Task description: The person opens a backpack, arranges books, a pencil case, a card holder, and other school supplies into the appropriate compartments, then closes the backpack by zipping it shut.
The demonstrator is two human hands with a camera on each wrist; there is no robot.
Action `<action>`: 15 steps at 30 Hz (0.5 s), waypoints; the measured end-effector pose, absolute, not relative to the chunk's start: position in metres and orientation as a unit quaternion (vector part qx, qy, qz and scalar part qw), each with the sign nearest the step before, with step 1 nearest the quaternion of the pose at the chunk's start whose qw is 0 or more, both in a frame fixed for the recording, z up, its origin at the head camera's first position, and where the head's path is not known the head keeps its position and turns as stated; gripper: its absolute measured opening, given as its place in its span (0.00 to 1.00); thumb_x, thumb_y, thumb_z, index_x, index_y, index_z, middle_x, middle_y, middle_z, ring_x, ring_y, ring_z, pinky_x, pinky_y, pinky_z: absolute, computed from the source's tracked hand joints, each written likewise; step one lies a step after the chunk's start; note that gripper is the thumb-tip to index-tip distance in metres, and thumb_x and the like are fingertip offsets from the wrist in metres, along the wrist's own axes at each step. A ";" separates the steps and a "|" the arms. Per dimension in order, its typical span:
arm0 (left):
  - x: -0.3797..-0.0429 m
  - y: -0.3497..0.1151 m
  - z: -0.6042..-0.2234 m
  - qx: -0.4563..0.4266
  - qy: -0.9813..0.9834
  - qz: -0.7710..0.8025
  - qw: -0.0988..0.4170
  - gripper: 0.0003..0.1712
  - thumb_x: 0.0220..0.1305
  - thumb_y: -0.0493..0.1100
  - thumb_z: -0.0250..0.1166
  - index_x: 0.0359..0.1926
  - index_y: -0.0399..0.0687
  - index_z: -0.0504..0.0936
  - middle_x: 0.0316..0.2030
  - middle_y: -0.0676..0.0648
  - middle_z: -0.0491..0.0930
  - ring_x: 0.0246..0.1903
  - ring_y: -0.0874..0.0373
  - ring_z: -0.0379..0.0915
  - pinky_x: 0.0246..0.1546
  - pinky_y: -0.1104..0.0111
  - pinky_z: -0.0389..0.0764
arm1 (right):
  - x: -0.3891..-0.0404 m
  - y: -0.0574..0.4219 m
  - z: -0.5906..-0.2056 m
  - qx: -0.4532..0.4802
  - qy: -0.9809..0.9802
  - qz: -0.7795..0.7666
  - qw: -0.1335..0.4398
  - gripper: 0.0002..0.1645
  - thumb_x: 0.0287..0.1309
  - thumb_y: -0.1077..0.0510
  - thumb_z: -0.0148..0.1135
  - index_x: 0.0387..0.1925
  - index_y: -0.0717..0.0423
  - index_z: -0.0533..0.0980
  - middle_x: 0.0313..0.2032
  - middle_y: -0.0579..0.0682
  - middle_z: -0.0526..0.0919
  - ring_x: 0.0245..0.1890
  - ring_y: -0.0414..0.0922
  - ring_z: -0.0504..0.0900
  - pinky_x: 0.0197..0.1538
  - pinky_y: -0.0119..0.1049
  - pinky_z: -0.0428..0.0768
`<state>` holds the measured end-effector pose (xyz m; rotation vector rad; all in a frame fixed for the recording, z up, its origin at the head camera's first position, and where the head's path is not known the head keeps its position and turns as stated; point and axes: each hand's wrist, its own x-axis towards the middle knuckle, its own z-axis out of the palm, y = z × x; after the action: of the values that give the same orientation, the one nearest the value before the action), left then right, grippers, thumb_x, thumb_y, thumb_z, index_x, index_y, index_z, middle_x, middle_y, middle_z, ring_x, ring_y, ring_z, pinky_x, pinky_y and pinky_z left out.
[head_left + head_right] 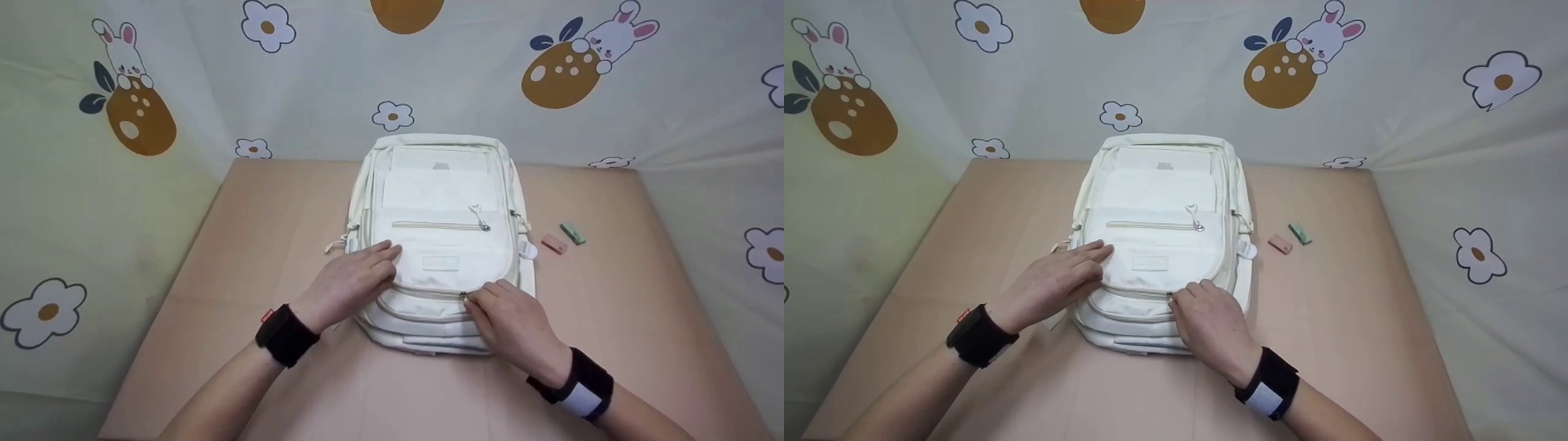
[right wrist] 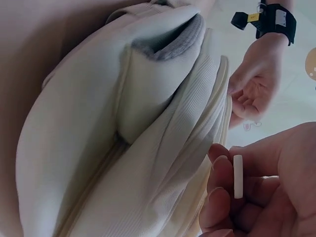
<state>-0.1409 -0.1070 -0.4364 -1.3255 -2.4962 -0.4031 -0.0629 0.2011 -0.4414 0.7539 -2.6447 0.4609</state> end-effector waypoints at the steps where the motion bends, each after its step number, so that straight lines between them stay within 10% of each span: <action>1: -0.141 -0.107 -0.437 -0.460 -0.864 -0.145 0.145 0.03 0.73 0.42 0.64 0.41 0.49 0.78 0.65 0.43 0.77 0.67 0.48 0.70 0.63 0.58 0.74 | -0.063 0.199 -0.441 0.269 -0.932 0.165 0.177 0.02 0.64 0.59 0.68 0.35 0.50 0.82 0.29 0.39 0.80 0.29 0.39 0.75 0.30 0.34 0.73; 15: -0.140 -0.107 -0.442 -0.456 -0.856 -0.171 0.171 0.05 0.69 0.42 0.69 0.41 0.51 0.80 0.64 0.45 0.78 0.66 0.50 0.72 0.60 0.58 0.77 | -0.077 0.153 -0.436 0.339 -0.912 0.112 0.200 0.09 0.66 0.53 0.65 0.29 0.50 0.81 0.24 0.41 0.75 0.25 0.42 0.71 0.26 0.36 0.70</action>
<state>-0.1403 -0.1070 -0.4420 -1.2964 -2.4322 -0.4847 -0.0768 0.1533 -0.4357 0.9488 -2.5497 0.3129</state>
